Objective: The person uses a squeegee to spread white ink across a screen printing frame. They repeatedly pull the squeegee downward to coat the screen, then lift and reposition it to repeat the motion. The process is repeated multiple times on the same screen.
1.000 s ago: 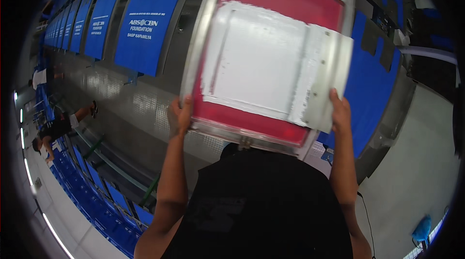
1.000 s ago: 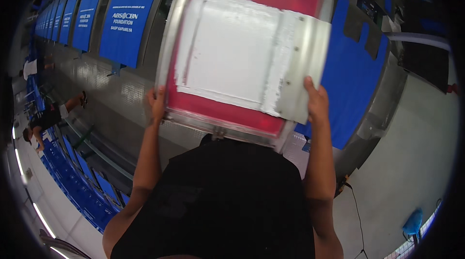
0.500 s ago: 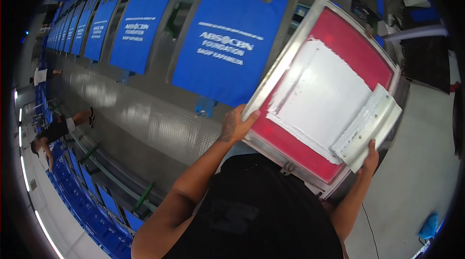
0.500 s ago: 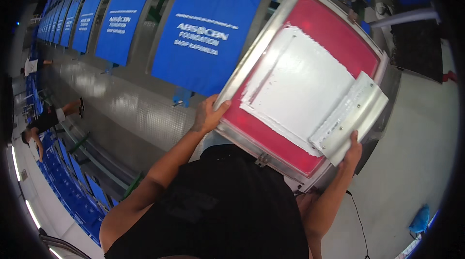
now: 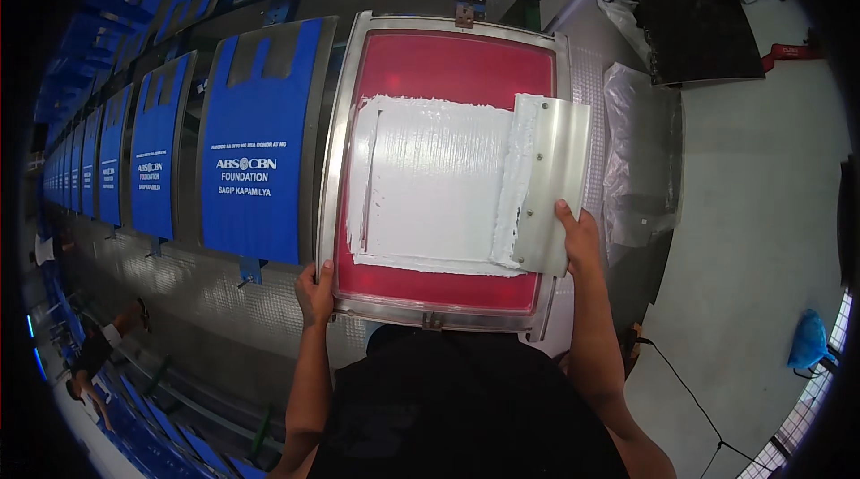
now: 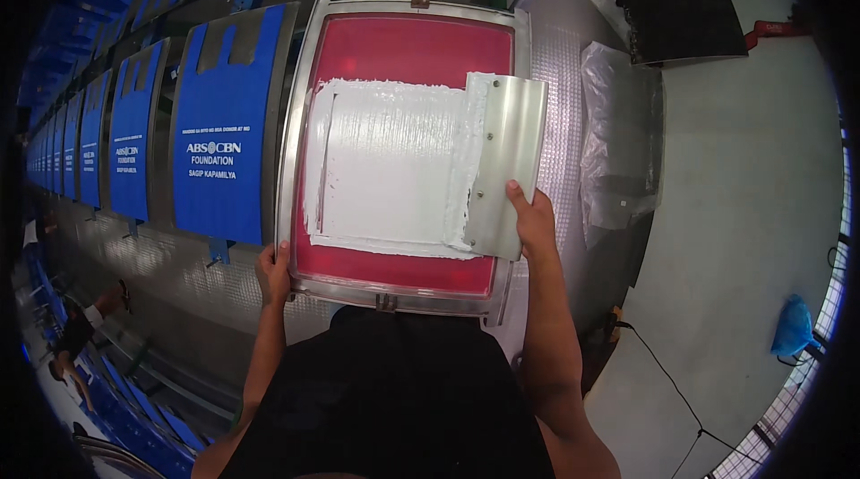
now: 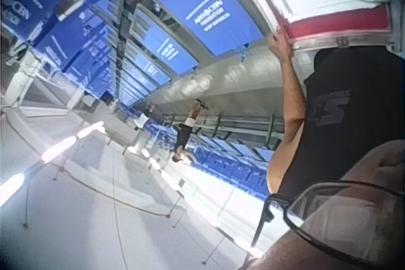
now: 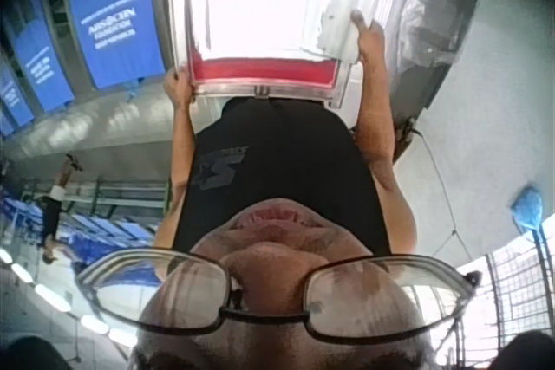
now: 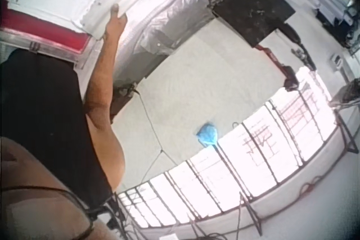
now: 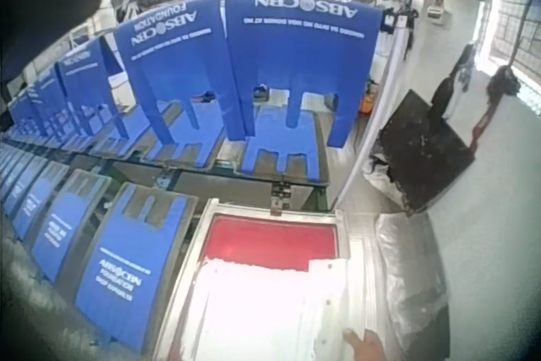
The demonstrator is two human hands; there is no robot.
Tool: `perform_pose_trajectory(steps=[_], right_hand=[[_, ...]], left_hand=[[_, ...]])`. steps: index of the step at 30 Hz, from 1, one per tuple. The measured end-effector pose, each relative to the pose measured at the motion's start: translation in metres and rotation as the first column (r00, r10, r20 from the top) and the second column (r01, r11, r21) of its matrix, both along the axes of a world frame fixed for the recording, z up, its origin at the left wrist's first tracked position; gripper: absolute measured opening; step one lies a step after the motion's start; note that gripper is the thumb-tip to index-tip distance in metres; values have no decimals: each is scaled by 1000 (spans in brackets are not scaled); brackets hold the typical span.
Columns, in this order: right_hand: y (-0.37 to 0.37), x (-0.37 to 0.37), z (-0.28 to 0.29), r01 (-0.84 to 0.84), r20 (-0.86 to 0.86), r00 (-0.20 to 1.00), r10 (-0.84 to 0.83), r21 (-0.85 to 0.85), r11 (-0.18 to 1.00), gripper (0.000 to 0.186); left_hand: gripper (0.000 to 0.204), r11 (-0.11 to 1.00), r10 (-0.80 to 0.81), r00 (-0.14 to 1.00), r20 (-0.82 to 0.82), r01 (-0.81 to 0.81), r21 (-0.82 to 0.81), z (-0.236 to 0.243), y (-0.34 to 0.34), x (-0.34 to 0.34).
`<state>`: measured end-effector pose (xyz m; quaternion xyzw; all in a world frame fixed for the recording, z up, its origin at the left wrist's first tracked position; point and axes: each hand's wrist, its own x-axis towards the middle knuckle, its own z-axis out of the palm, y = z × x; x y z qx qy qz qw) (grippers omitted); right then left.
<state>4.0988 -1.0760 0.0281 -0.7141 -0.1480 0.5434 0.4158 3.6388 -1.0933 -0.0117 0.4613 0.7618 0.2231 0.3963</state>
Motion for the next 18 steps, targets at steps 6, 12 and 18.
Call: perform_pose_trajectory(steps=[6, 12, 18], right_hand=[[-3, 8, -16, -25, -15, 1000, 26, 7, 1000, 46], [0, 15, -29, -44, -34, 998, 46, 69, 997, 48], [21, 24, -1, -374, 176, 915, 364, 28, 927, 46]], left_hand=[[48, 1000, -13, 1000, 28, 12, 10, -17, -5, -4], [49, 997, -44, 990, -137, 52, 58, -14, -1, 19], [36, 767, -230, 813, -535, 490, 414, 19, -17, 60]])
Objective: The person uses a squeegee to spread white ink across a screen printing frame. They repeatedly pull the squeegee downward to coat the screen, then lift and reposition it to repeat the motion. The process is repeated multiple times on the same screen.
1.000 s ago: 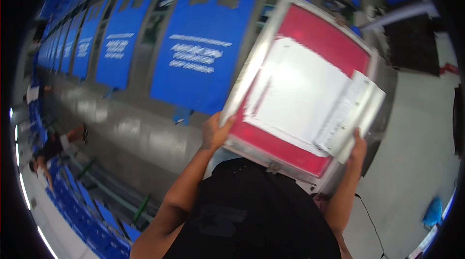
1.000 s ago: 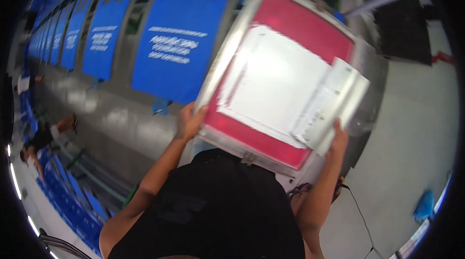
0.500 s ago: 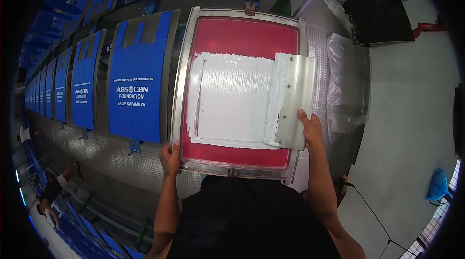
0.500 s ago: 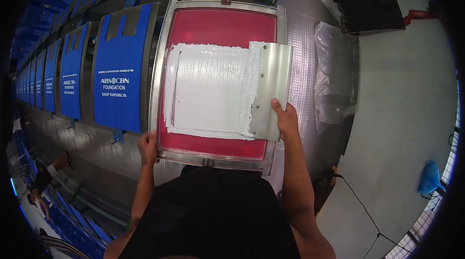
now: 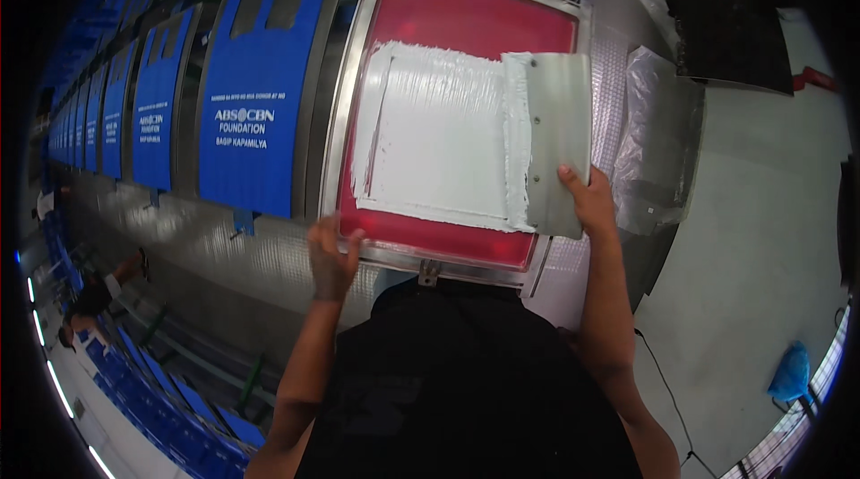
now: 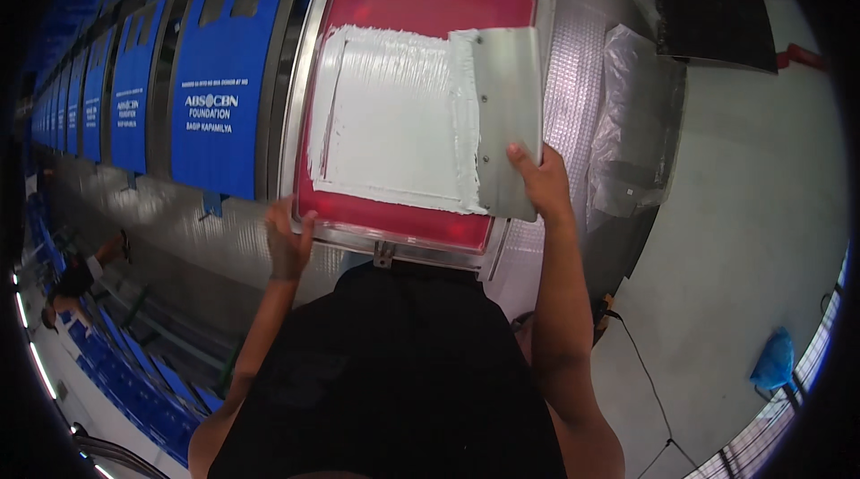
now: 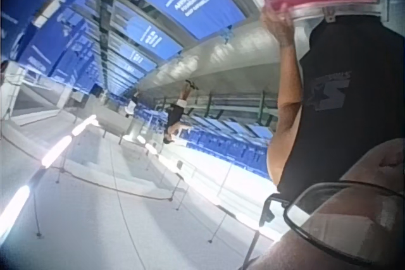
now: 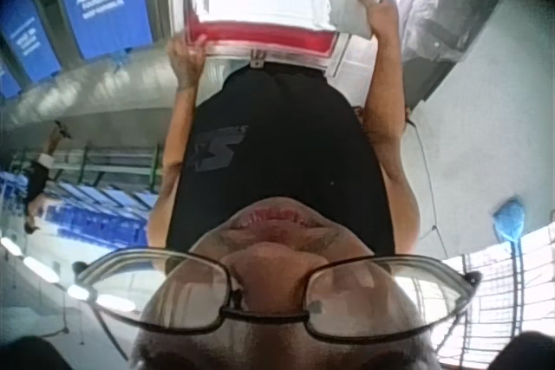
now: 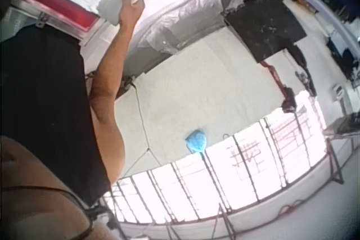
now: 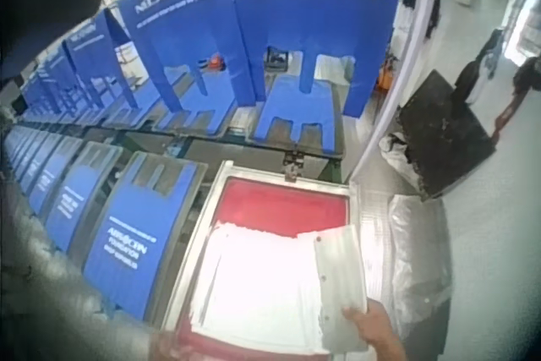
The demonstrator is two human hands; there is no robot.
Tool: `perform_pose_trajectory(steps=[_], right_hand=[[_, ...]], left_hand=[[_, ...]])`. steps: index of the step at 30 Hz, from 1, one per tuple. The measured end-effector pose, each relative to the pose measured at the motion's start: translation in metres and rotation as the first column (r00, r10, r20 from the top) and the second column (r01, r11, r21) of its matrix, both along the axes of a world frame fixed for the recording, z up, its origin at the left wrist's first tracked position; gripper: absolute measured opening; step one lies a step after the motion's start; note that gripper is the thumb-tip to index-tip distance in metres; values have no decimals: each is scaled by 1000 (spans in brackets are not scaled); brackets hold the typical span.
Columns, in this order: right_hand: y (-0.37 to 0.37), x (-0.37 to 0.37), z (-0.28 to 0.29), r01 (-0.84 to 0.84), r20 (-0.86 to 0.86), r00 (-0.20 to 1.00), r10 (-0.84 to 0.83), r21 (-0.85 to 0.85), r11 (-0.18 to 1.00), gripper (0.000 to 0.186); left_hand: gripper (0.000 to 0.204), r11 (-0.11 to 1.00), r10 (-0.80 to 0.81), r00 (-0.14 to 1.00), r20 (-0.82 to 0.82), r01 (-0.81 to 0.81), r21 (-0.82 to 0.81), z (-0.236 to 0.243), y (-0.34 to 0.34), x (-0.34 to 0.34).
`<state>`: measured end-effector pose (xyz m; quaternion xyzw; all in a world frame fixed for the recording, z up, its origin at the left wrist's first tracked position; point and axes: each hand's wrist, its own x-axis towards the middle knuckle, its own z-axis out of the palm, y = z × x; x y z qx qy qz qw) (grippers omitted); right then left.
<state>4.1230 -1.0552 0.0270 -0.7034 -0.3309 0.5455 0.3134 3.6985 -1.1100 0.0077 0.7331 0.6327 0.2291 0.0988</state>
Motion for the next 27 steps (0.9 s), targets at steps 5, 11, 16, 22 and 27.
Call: perform_pose_trajectory(steps=[5, 11, 16, 22, 27], right_hand=[[71, -25, 10, -492, 346, 820, 455, 21, 870, 42], [141, -82, 21, -834, 852, 265, 451, -32, 550, 29], [78, -94, -52, -868, 945, 260, 196, 141, 476, 35], [27, -102, 25, -841, 794, 379, 476, 81, 536, 39], [-16, -112, 52, -856, 613, 381, 692, -49, 515, 42]], left_hand=[[26, 715, 115, 942, 315, 142, -684, -20, -101, 37], [33, 396, 785, 533, 315, -40, -917, -37, -123, 78], [24, 393, 846, 362, 392, 74, -916, -36, -123, 80], [22, 263, 784, 574, 238, 39, -964, -49, -127, 68], [24, 218, 846, 463, 263, 148, -964, -42, -111, 67]])
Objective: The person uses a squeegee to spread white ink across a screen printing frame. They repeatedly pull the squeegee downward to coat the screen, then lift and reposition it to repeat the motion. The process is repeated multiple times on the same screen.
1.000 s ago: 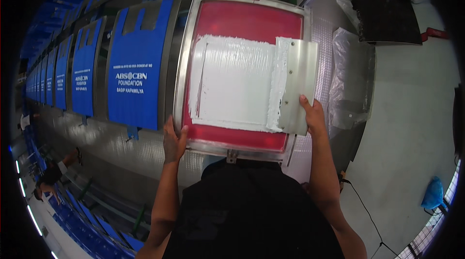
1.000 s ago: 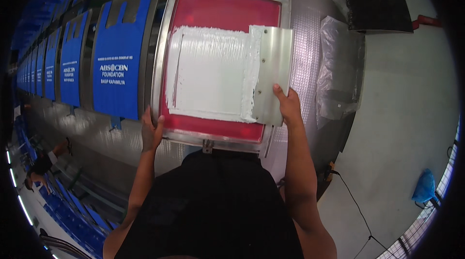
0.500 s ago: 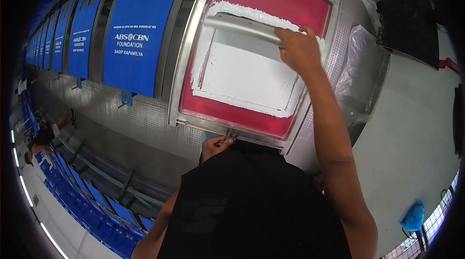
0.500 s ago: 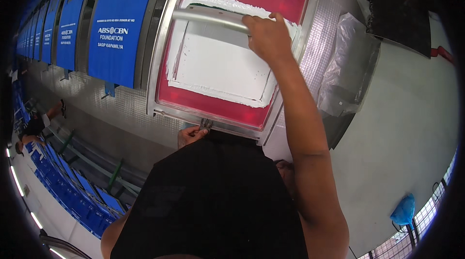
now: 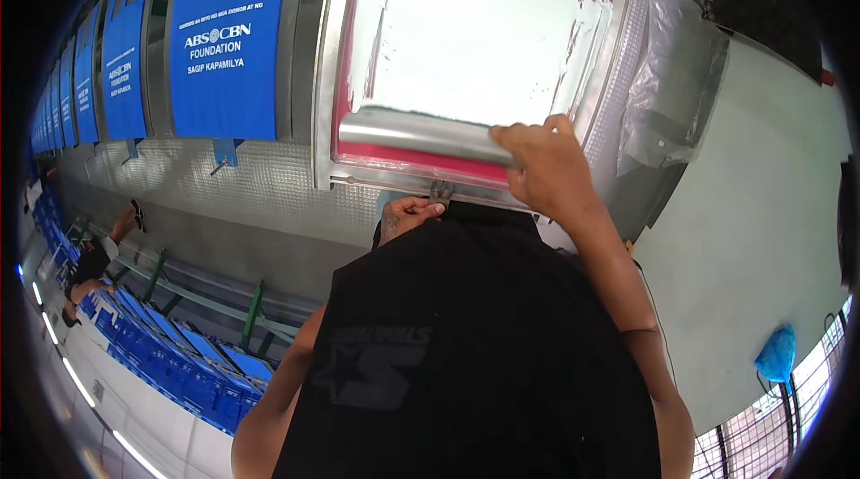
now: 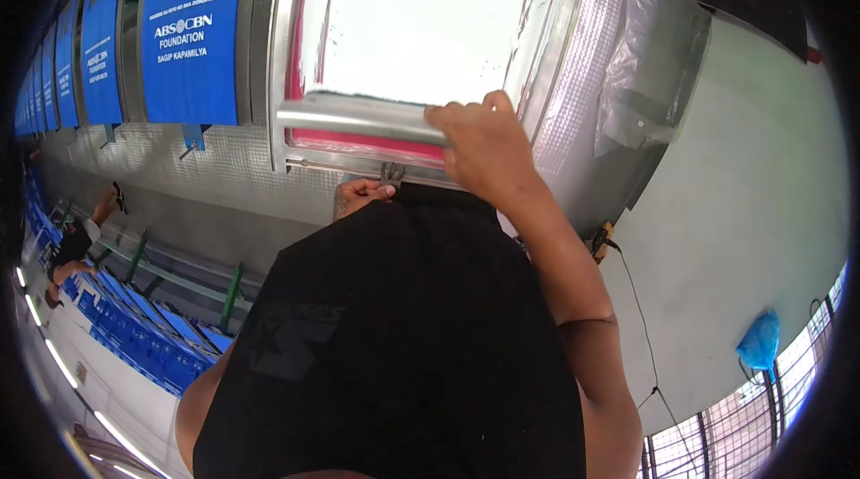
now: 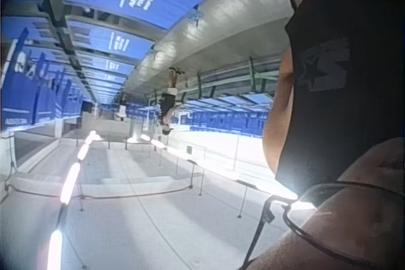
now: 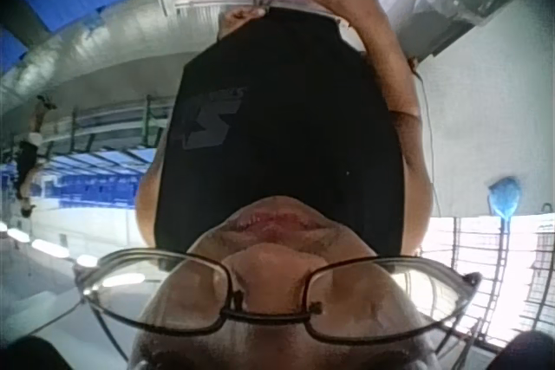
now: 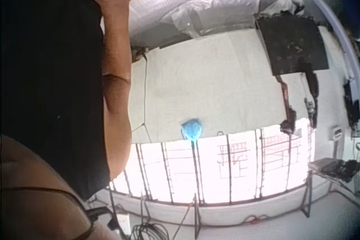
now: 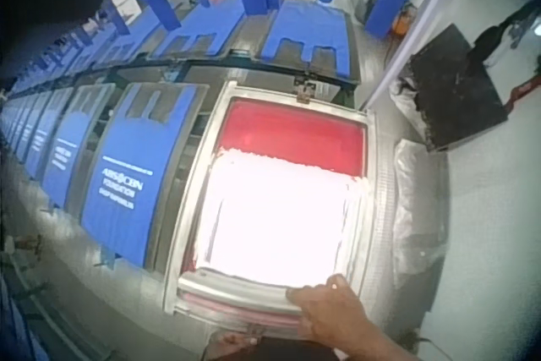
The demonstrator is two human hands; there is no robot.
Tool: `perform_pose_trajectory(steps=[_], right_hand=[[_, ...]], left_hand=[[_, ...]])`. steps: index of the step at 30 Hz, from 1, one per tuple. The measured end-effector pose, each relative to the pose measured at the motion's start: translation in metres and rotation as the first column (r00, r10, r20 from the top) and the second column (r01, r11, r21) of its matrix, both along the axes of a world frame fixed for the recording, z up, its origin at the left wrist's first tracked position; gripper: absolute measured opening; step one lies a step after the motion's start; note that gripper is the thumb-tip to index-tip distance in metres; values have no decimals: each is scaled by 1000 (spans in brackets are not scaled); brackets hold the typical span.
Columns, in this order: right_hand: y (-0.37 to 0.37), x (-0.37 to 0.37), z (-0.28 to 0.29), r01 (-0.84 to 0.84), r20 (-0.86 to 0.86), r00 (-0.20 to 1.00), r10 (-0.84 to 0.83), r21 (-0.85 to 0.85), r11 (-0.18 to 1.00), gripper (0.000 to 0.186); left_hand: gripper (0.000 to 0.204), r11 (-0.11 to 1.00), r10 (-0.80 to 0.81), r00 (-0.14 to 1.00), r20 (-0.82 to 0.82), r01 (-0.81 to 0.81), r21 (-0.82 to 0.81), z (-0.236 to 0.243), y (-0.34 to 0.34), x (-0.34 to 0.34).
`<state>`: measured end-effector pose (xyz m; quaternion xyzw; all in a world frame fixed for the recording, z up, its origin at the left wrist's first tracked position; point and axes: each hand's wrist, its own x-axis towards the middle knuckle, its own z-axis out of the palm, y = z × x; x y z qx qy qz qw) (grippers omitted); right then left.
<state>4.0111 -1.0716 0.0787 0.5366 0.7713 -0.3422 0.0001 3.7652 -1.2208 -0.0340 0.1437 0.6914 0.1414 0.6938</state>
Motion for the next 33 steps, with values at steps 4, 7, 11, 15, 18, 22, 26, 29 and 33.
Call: perform_pose_trajectory(steps=[4, 7, 11, 15, 18, 22, 26, 29, 33], right_hand=[[-21, -19, -11, 3, 43, 999, -1, -40, 999, 39], [-19, -23, -21, 23, 65, 998, -18, -80, 997, 36], [-27, -15, -25, 99, 79, 992, -98, -19, 995, 32], [-48, 12, -32, 192, 180, 960, -214, 132, 973, 27], [-63, 20, -42, 269, 182, 934, -307, 210, 940, 24], [-80, 3, -51, 403, 176, 870, -461, 286, 869, 21], [-92, -7, -60, 469, 145, 834, -532, 321, 823, 22], [-99, -11, -55, 494, 134, 823, -552, 309, 813, 23], [-99, -2, -77, 432, 135, 840, -526, 420, 798, 28]], left_hand=[[29, 995, -66, 998, -25, 64, -79, -1, 6, -5], [39, 883, -430, 858, -280, 464, 69, 21, 25, -13], [59, 12, -14, 556, -831, 831, 556, 32, 69, -52], [40, -117, -43, 280, -959, 952, 284, 76, 163, -46], [21, -67, -480, 85, -873, 989, 134, 51, 174, -58], [23, -97, -278, 212, -937, 964, 247, 34, 158, -61], [22, -90, -296, 385, -874, 900, 427, 30, 146, -69], [16, -123, -240, 399, -885, 892, 435, 41, 143, -65], [13, -210, -142, 411, -901, 877, 433, 17, 156, -66]])
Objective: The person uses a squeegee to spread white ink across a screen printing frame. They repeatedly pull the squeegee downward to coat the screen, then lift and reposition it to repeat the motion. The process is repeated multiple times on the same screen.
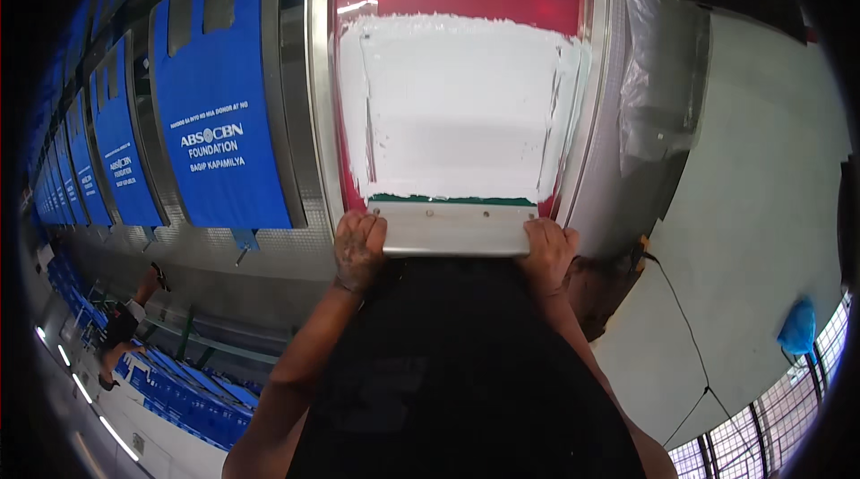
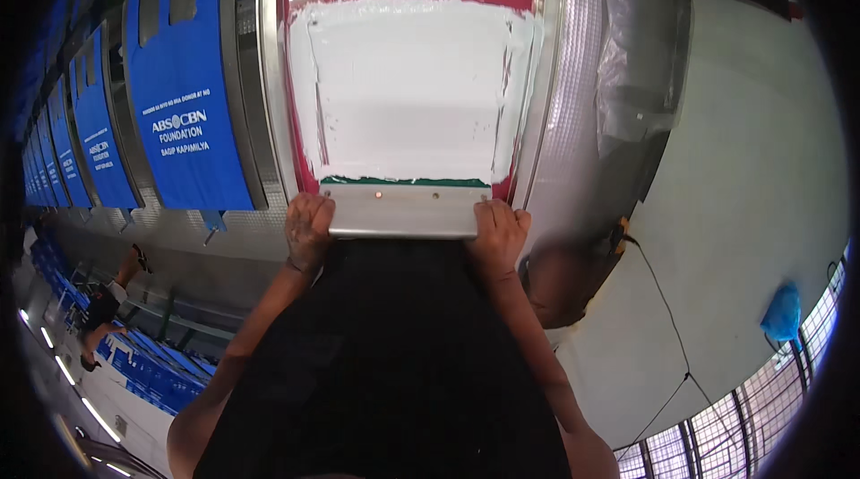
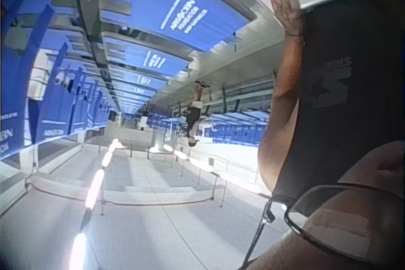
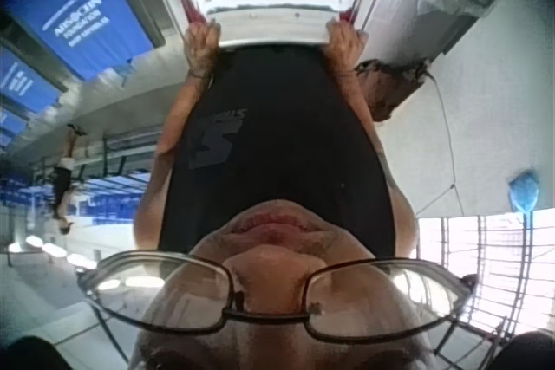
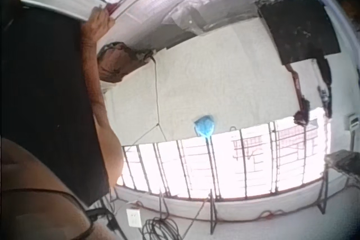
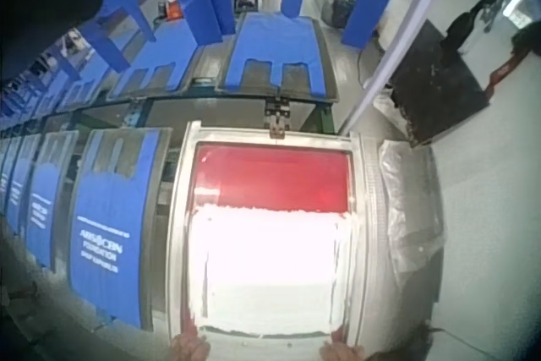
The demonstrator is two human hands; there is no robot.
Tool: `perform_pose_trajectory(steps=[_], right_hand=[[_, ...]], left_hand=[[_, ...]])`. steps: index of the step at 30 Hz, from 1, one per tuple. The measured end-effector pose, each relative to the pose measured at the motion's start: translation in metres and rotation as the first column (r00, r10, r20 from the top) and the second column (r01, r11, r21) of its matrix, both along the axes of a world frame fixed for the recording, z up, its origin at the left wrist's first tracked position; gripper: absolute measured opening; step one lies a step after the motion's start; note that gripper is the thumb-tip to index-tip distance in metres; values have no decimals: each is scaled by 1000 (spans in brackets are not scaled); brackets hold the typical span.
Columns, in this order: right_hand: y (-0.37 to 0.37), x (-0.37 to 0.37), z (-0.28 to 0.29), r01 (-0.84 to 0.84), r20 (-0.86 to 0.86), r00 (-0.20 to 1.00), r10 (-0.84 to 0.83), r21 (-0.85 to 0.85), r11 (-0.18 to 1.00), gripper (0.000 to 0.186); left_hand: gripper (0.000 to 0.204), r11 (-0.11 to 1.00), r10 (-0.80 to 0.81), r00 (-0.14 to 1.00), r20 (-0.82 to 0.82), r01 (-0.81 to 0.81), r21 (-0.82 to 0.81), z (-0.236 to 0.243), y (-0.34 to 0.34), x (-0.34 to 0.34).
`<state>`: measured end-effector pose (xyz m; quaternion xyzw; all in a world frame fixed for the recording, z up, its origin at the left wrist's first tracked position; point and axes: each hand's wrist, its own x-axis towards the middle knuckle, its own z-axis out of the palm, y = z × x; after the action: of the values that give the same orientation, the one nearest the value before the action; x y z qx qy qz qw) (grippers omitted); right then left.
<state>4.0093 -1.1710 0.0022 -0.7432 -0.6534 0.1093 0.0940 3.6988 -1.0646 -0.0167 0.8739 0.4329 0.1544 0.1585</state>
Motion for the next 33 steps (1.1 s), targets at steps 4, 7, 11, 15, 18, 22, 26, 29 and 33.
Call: perform_pose_trajectory(steps=[4, 7, 11, 15, 18, 22, 26, 29, 33], right_hand=[[112, 41, -12, -34, 95, 995, 31, 34, 999, 39], [216, 73, 1, 43, 167, 986, -30, -75, 996, 25], [236, 65, 44, 1, 181, 983, 41, -222, 975, 26], [100, 34, 42, -113, 256, 960, 114, -16, 993, 18], [17, 7, 20, -19, -42, 999, 14, -127, 992, 23], [57, 25, -6, -54, 38, 998, 52, 67, 996, 27], [205, 67, -5, 0, 262, 965, -2, 8, 1000, 24], [253, 74, 30, 12, 159, 987, 27, -241, 970, 26], [163, 40, 46, 21, 180, 984, 17, -208, 978, 28]], left_hand=[[18, 997, 72, 997, -7, -72, 32, -31, 107, 31], [32, 997, 58, 993, -105, -63, -47, -3, 213, 77], [31, 995, -13, 997, -74, 6, -97, 9, 239, 65], [30, 978, -69, 968, -241, 17, -209, 0, 87, 5], [18, 978, 20, 995, -98, -40, -205, -5, -6, -9], [16, 992, 39, 997, -65, -31, 121, -25, 41, 9], [25, 995, -18, 1000, -15, 20, 101, -19, 200, 59], [30, 959, 6, 972, -236, -72, -274, 26, 252, 84], [29, 993, -45, 995, -94, 34, -111, -10, 147, 17]])
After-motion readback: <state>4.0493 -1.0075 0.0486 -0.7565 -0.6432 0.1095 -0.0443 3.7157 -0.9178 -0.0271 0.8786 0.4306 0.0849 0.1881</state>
